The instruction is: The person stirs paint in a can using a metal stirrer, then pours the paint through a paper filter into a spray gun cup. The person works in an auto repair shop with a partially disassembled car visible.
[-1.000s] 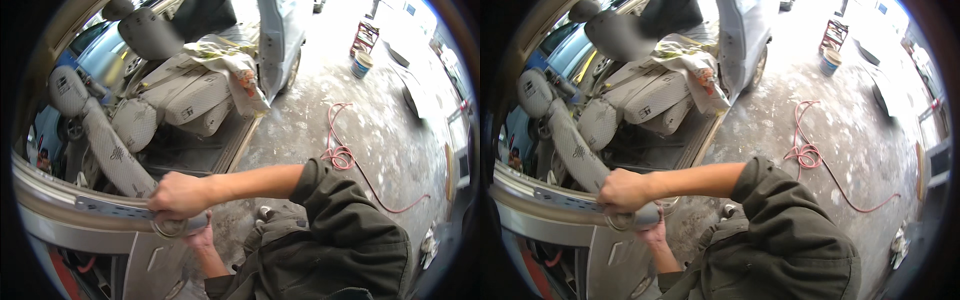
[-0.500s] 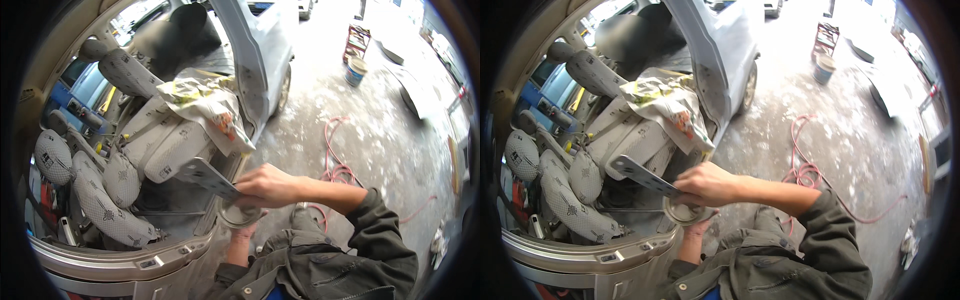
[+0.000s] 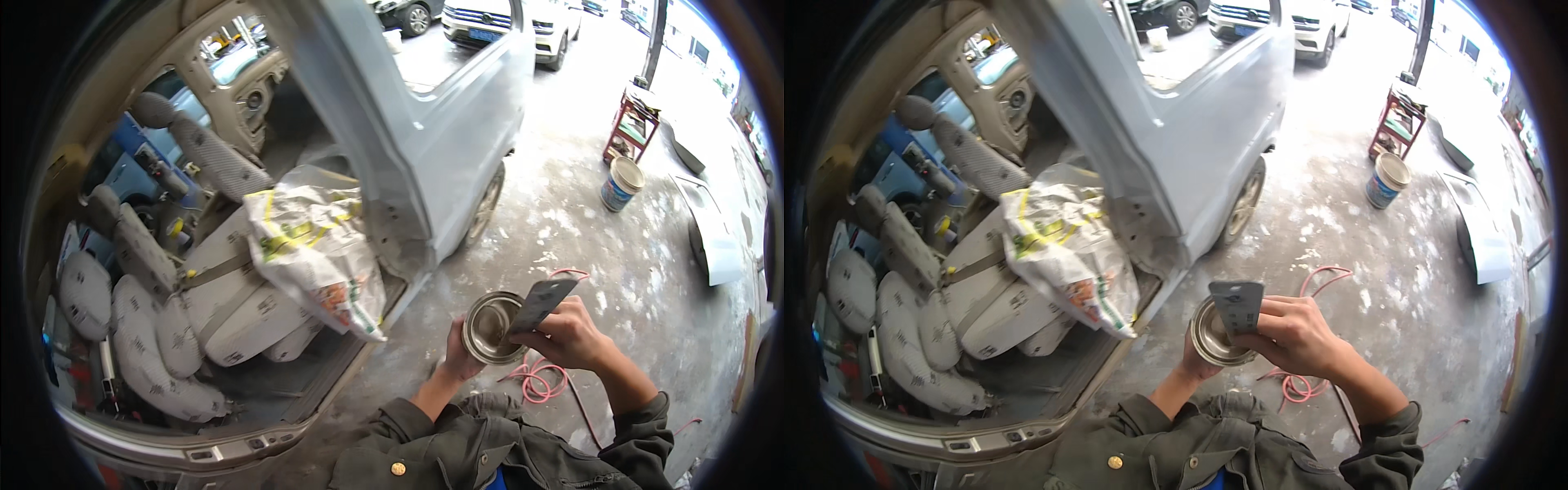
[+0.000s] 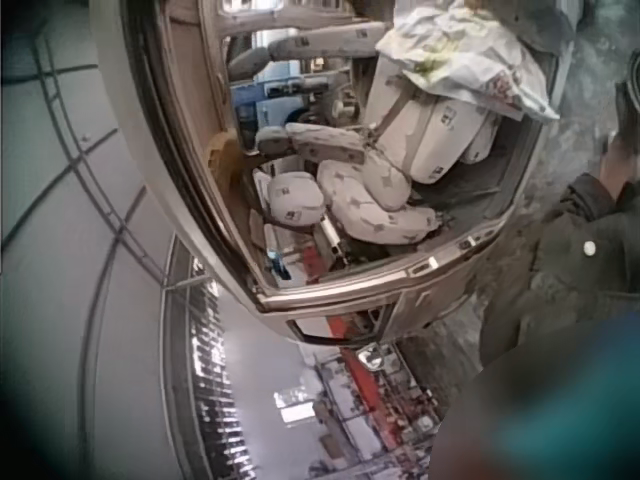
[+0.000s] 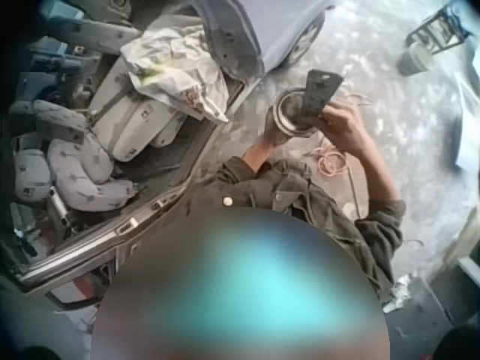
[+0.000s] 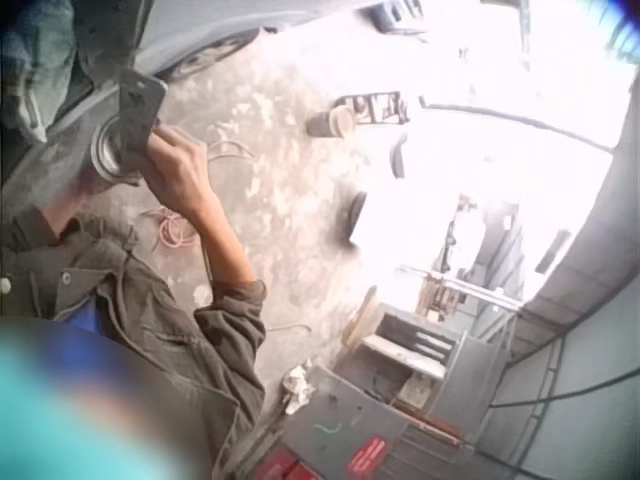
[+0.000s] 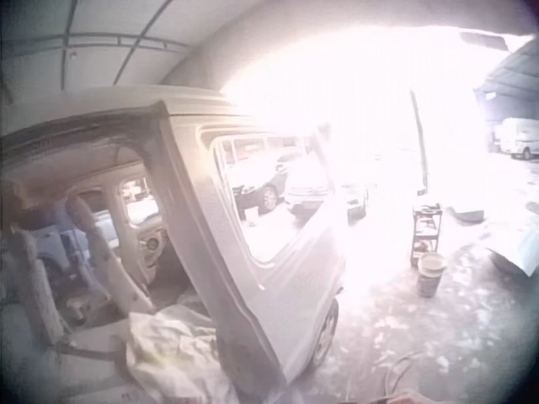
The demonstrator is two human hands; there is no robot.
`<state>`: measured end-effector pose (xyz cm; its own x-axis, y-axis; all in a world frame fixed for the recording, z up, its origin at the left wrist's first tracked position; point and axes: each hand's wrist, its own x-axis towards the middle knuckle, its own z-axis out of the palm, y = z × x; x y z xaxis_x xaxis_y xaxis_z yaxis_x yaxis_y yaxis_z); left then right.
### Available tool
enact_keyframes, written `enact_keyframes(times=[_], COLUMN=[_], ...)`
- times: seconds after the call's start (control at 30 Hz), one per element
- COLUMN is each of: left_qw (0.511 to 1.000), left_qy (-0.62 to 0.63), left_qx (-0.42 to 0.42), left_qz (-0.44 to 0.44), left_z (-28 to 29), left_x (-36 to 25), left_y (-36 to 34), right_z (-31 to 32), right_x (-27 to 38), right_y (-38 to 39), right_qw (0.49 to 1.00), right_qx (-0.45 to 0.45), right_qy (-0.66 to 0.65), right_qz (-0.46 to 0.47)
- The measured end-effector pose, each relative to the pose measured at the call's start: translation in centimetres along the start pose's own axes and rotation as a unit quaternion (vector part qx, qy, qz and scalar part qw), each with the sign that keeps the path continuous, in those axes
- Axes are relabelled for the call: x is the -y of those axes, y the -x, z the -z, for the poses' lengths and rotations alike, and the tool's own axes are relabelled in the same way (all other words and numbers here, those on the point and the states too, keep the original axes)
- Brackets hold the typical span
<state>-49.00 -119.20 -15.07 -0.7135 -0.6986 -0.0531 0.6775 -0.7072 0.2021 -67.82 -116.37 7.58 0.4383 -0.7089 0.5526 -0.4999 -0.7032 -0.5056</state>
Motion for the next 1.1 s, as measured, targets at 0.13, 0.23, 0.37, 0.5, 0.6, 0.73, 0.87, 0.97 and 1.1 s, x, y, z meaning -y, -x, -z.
enact_keyframes(times=[0.13,0.23,0.37,0.5,0.6,0.73,0.87,0.97,1.1], left_qw=[0.996,0.993,0.984,0.978,0.966,0.968,0.973,0.978,0.983], left_qy=[-0.068,-0.017,-0.058,-0.009,-0.008,-0.073,-0.059,-0.046,-0.052], left_qx=[0.023,0.034,0.095,0.047,0.040,0.011,0.011,0.029,0.071], left_qz=[0.060,0.108,0.141,0.204,0.254,0.238,0.225,0.199,0.160], left_z=[-1.0,-2.2,-4.3,-6.5,-7.3,-7.7,-7.7,-9.3,-12.1], left_x=[1.8,1.8,0.8,0.6,1.3,3.3,5.3,6.2,6.5], left_y=[-11.1,-20.7,-34.5,-47.5,-56.7,-69.3,-82.8,-92.6,-104.8], right_z=[2.9,7.4,16.4,23.1,25.5,31.7,41.3,47.9,53.7], right_x=[-8.7,-16.4,-24.4,-31.0,-38.5,-50.9,-61.5,-68.9,-79.6], right_y=[1.1,0.3,-1.3,-2.8,-3.8,-5.2,-5.0,-5.9,-9.5], right_qw=[0.996,0.987,0.976,0.970,0.960,0.941,0.932,0.957,0.975], right_qx=[-0.061,-0.114,-0.082,-0.069,-0.161,-0.249,-0.168,-0.114,-0.113], right_qy=[-0.026,0.073,0.157,0.086,0.065,0.101,0.248,0.172,0.097], right_qz=[-0.063,-0.092,-0.125,-0.218,-0.220,-0.207,-0.206,-0.203,-0.163])
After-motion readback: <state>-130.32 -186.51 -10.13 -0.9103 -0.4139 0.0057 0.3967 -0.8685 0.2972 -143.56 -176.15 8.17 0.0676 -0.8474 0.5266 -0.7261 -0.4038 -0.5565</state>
